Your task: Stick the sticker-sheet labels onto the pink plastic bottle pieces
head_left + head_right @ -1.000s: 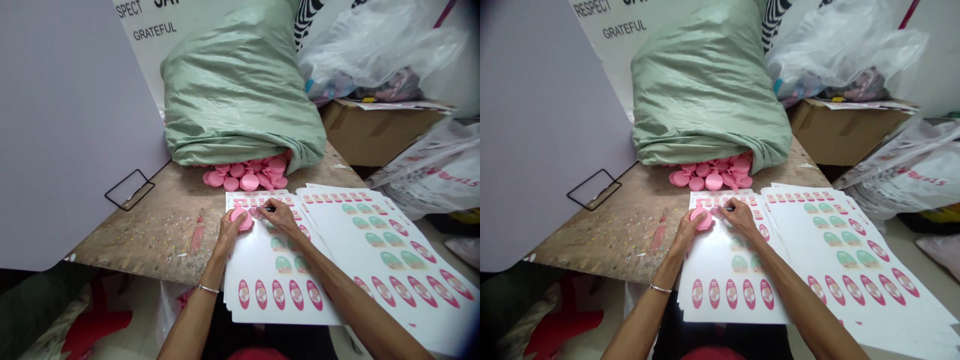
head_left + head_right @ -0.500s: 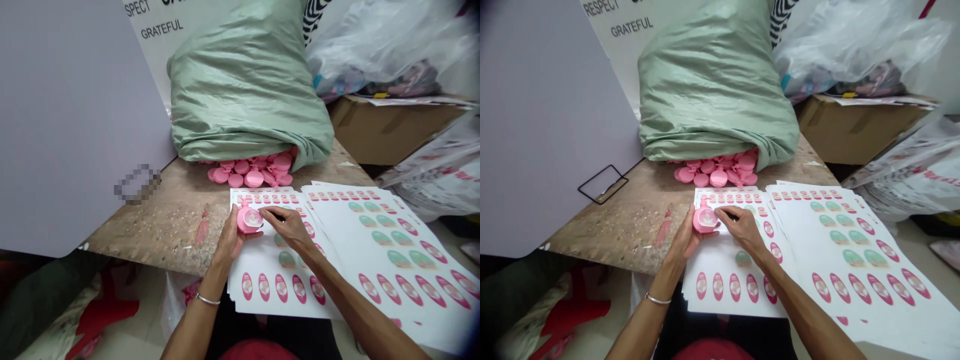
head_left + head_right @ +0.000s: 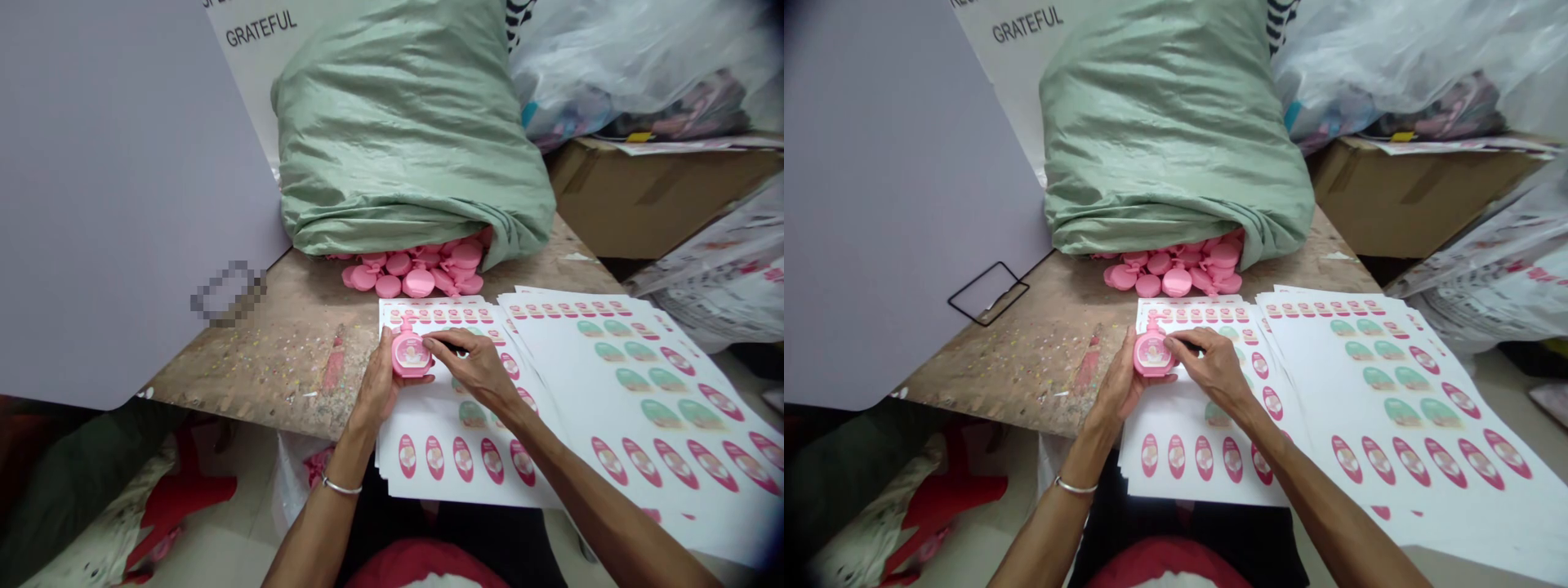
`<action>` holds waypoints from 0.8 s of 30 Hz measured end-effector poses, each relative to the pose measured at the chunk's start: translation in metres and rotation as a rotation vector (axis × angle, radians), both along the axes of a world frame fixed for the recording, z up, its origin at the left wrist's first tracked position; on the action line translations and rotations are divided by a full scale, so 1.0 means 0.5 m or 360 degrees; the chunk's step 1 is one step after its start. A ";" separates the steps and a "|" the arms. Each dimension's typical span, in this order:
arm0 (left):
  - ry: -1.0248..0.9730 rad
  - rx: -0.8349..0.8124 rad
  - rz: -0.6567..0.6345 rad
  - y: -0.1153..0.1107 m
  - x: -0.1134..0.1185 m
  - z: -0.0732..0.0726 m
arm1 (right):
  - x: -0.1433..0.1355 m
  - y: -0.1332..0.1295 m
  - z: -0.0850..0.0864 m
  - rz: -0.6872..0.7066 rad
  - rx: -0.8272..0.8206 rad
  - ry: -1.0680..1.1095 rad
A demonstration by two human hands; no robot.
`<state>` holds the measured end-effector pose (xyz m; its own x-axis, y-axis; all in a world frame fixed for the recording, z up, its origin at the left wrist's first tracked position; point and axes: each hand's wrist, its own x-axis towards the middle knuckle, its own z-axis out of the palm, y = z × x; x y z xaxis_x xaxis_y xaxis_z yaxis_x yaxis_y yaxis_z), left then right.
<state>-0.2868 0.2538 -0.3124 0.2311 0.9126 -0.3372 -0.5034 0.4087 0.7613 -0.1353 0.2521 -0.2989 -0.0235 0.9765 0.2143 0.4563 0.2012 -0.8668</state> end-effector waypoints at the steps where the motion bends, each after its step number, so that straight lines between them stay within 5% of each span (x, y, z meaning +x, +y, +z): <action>1: 0.0000 -0.0003 0.0007 0.000 0.000 0.000 | 0.000 -0.001 0.000 -0.0001 -0.0003 -0.0009; 24: -0.0006 -0.0016 0.0026 0.001 -0.005 0.001 | -0.009 -0.002 -0.001 -0.0005 0.0101 -0.0121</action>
<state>-0.2893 0.2542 -0.3120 0.2176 0.9129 -0.3453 -0.5128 0.4079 0.7554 -0.1400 0.2510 -0.2993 -0.0393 0.9611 0.2734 0.5210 0.2532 -0.8151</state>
